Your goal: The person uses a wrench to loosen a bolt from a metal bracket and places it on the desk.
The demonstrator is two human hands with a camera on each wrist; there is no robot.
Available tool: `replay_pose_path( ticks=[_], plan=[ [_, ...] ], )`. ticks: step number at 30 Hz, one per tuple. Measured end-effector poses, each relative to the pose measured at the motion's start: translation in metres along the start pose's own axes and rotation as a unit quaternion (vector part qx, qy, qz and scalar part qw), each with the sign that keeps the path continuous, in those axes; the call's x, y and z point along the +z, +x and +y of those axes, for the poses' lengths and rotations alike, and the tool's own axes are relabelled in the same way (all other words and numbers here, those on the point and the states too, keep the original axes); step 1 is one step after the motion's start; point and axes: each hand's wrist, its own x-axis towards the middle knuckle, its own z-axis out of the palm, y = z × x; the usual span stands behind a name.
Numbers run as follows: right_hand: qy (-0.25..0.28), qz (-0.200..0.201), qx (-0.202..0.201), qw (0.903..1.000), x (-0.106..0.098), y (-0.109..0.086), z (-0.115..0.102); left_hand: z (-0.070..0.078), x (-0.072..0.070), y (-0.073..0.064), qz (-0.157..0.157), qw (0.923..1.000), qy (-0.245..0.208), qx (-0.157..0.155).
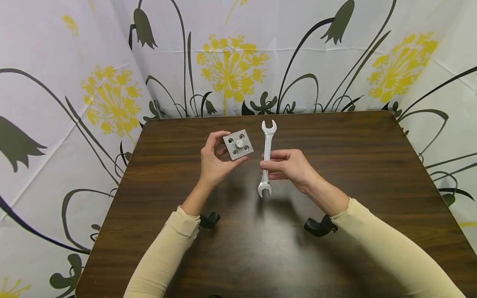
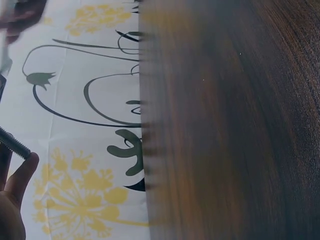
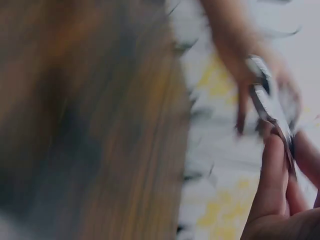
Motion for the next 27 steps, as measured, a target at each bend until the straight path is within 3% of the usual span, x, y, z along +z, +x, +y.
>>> replay_pose_path(
  ticks=[2, 5, 11, 15, 20, 27],
  plan=[
    [0.092, -0.012, 0.027, 0.9953, 0.014, -0.009, -0.002, 0.0, 0.0, 0.0, -0.002, 1.0, 0.003, 0.001],
    [0.196, -0.028, 0.049, 0.979, 0.037, -0.02, -0.006, 0.0, -0.001, -0.001, -0.003, 1.0, 0.007, -0.002],
    [0.329, -0.039, 0.057, 0.9419, 0.081, -0.033, -0.006, 0.003, -0.002, -0.001, -0.002, 0.9998, -0.007, -0.019],
    [0.381, -0.039, 0.049, 0.9226, 0.104, -0.034, -0.003, 0.006, 0.0, -0.001, -0.003, 0.9998, -0.007, -0.021],
    [0.419, -0.044, 0.042, 0.9061, 0.124, -0.034, 0.002, 0.016, 0.004, -0.001, 0.004, 0.9994, 0.004, -0.034],
    [0.441, -0.034, 0.041, 0.8957, 0.14, -0.029, 0.012, 0.031, 0.01, 0.0, 0.008, 0.9994, 0.016, -0.031]
  ],
)
